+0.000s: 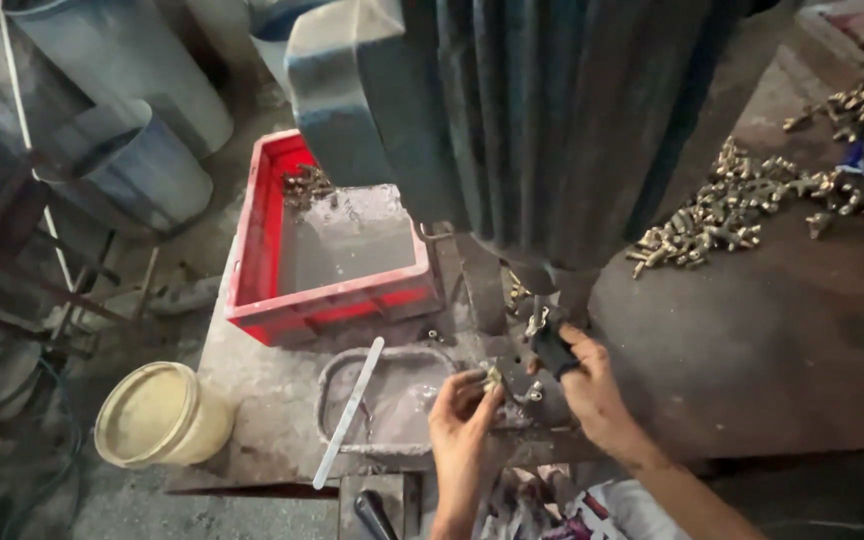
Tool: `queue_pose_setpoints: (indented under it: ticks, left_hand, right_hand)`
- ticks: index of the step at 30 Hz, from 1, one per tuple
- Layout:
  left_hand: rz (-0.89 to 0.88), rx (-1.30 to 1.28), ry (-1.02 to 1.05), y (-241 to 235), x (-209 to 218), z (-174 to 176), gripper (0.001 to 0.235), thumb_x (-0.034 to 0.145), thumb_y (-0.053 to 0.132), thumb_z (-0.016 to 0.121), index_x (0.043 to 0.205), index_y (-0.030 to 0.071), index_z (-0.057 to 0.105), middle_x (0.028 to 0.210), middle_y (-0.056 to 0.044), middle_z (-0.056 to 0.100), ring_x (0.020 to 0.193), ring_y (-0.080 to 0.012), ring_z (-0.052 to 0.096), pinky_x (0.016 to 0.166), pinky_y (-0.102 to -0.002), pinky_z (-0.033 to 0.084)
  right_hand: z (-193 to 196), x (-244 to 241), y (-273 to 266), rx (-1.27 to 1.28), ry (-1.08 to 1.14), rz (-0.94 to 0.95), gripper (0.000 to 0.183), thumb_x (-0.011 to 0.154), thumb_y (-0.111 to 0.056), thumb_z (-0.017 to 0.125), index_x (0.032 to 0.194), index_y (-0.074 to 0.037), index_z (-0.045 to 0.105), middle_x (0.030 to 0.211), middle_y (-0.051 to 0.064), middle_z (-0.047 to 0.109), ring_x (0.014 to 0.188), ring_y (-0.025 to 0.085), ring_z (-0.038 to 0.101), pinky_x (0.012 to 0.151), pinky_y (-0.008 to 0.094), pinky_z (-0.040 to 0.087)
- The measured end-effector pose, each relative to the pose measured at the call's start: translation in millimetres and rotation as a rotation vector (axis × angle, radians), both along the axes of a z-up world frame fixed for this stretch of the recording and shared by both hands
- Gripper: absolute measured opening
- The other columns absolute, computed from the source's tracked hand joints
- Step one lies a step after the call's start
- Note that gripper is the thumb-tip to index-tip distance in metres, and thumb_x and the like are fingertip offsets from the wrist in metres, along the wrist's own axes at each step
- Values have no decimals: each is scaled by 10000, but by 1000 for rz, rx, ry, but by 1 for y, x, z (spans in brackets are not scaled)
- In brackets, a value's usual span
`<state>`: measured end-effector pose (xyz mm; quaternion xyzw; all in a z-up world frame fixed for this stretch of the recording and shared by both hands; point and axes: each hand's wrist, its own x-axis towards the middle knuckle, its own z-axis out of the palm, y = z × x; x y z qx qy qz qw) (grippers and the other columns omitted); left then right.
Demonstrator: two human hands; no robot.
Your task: The person picks up brass fittings one at a time from the workbench, places each in a jig under a bench drill press, and operates the press to drill the part. They dip the drilled fitting in a water tray and place it in a red crate, repeating the cycle.
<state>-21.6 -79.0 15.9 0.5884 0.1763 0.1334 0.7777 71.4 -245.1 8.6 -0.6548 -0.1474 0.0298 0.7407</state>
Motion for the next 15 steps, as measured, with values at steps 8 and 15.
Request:
queue_pose_setpoints:
  ticks: [8, 15]
  left_hand:
    - [30, -220, 103, -9, -31, -7, 449, 816, 35, 786, 1251, 34, 676, 983, -83, 776, 845, -127, 700, 689, -251, 555]
    - [70, -67, -121, -11, -18, 84, 407, 869, 25, 771, 1269, 30, 700, 1029, -117, 783, 902, -147, 731, 785, -275, 608]
  right_hand:
    - [-12, 2, -4, 24, -36, 66, 304, 896, -5, 422, 1073, 19, 669, 897, 82, 722, 866, 163, 689, 849, 310, 547]
    - [12, 0, -14, 73, -20, 182, 364, 863, -13, 430, 1156, 1, 645, 974, 74, 718, 917, 142, 671, 881, 288, 522]
